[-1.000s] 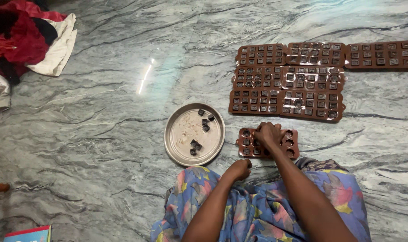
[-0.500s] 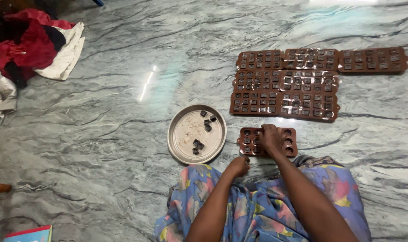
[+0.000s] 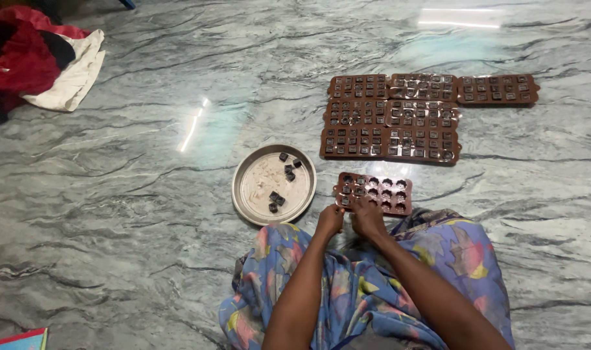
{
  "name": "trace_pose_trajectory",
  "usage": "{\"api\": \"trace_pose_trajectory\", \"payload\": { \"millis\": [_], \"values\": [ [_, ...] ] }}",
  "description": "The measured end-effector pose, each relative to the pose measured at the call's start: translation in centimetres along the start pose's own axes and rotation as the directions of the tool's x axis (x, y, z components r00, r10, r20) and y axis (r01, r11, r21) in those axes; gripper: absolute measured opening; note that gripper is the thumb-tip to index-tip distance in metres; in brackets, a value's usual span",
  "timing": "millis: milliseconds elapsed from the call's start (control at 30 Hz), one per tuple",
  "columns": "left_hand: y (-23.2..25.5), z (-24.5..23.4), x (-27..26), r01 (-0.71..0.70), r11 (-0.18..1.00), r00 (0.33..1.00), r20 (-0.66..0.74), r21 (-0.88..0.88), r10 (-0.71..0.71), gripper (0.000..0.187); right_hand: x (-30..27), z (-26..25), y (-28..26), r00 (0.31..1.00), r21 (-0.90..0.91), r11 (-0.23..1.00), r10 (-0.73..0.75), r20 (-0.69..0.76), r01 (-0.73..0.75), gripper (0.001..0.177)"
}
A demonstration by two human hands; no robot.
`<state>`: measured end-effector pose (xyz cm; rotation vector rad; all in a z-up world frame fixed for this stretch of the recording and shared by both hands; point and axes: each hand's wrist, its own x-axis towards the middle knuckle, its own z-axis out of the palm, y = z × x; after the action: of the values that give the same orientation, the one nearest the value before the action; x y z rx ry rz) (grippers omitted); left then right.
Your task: The person sits on the floor and repeatedly picks up small black dice from a metal plate, then places them one by one into the cavities of a brown plastic mold. The person continues filling the mold cavities until the clip ends.
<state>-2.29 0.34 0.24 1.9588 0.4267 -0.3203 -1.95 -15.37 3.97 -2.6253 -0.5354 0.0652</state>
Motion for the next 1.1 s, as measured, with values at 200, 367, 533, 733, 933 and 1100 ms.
{"api": "trace_pose_trajectory", "payload": {
  "millis": [200,367,533,733,933,1100],
  "values": [
    [-0.1,0.3,-0.2,0.052,0.971,0.999,0.019,-0.234,-0.048,0.042,-3.1,1.5,-0.5,0.989,0.316,0.945,-0.121,0.081,0.089,0.021],
    [-0.1,1.0,-0.2,-0.074,0.963,0.994,0.06,-0.26,0.092,0.043,-3.9,1.8,-0.4,0.988,0.345,0.925,-0.153,-0.036,0.156,0.021],
    [-0.1,1.2,-0.6,0.101,0.925,0.975,0.223,-0.366,-0.019,0.039,-4.0,1.1,-0.7,0.978,0.329,0.923,-0.206,-0.014,0.199,0.032],
    [0.7,1.0,-1.2,0.02,0.886,0.971,0.22,-0.464,0.093,0.041,-3.9,1.2,-0.3,0.871,0.272,0.863,-0.309,-0.382,0.425,0.053],
    [1.0,0.5,-1.4,0.064,0.923,0.966,0.254,-0.38,0.038,0.022,-2.6,1.7,1.9,0.951,0.59,0.794,0.278,-0.135,-0.149,0.046],
    [0.6,0.8,-1.1,0.002,0.948,0.958,0.272,-0.318,0.09,0.021,-2.1,2.2,2.2,0.973,0.634,0.77,0.196,-0.118,-0.078,0.044]
  ]
}}
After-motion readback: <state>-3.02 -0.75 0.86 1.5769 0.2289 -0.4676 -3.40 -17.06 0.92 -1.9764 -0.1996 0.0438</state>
